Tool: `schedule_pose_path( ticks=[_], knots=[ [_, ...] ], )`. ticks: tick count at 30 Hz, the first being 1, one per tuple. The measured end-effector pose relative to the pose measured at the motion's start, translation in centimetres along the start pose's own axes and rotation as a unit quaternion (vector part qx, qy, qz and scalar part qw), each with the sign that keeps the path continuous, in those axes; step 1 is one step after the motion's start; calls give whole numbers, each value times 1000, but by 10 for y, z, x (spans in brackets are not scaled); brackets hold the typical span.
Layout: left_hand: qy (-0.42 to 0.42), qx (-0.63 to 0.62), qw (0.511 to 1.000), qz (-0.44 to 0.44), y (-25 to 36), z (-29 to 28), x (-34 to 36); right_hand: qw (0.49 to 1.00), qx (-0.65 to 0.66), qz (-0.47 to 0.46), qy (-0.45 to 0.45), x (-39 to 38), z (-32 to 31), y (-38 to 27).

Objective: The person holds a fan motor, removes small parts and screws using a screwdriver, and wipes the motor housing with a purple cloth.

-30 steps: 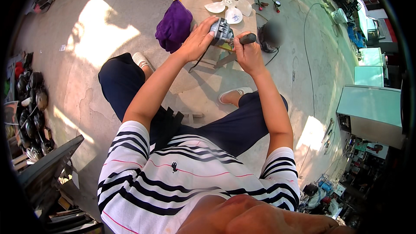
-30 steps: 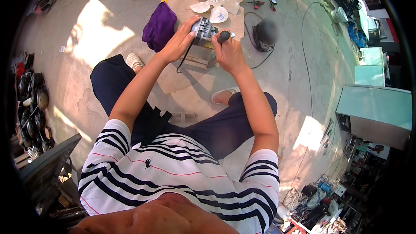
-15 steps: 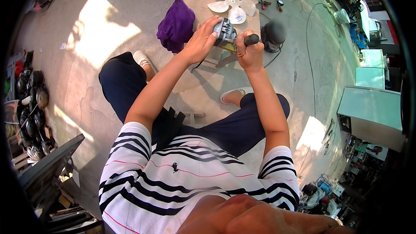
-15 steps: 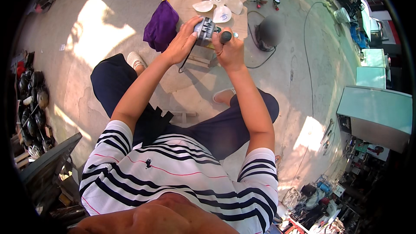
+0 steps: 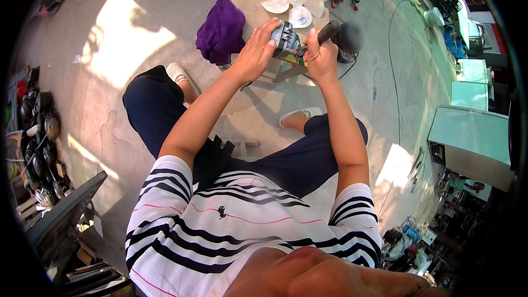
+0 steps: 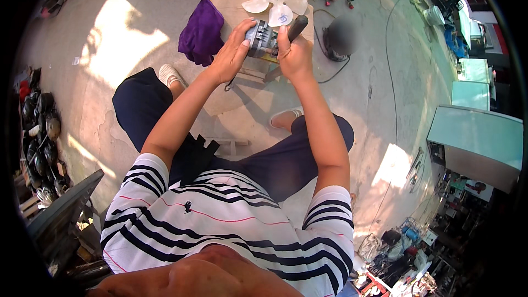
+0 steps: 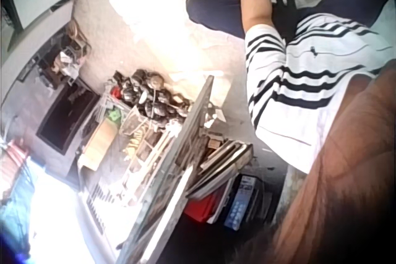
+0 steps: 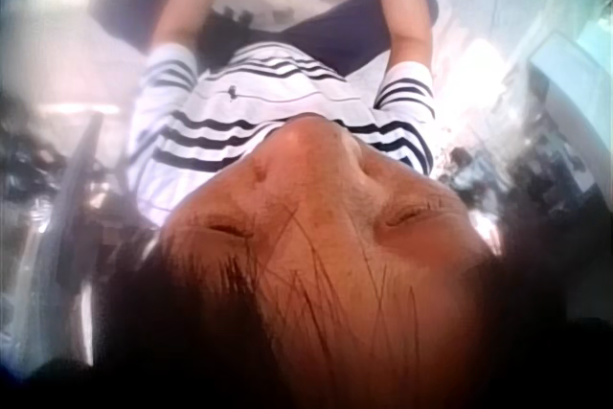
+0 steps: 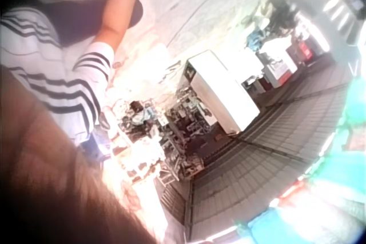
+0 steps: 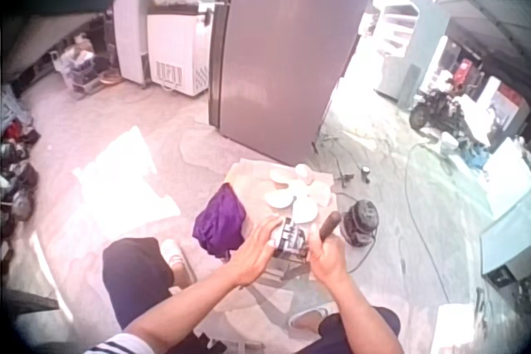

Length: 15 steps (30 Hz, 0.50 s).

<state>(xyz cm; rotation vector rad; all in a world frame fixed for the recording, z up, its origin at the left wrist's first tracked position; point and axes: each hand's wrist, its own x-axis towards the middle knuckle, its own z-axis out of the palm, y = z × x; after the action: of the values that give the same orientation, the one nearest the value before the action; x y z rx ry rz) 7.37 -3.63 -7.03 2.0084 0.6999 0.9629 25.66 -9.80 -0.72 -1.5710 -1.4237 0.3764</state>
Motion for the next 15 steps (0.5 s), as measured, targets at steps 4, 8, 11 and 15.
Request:
schedule_pose_path(
  ticks=[4,8,11,15],
  knots=[
    [-1,-4,1000,-1,2,-1,0,997,38,57,-32,6,-3,-7],
    [5,-7,1000,3,2,-1,0,993,27,98,-53,14,-5,-5],
    [9,-12,1000,4,2,-1,0,991,22,107,-78,18,-7,-2],
    [12,-13,1000,4,0,1,-2,985,28,130,-115,24,-9,5]
  ],
)
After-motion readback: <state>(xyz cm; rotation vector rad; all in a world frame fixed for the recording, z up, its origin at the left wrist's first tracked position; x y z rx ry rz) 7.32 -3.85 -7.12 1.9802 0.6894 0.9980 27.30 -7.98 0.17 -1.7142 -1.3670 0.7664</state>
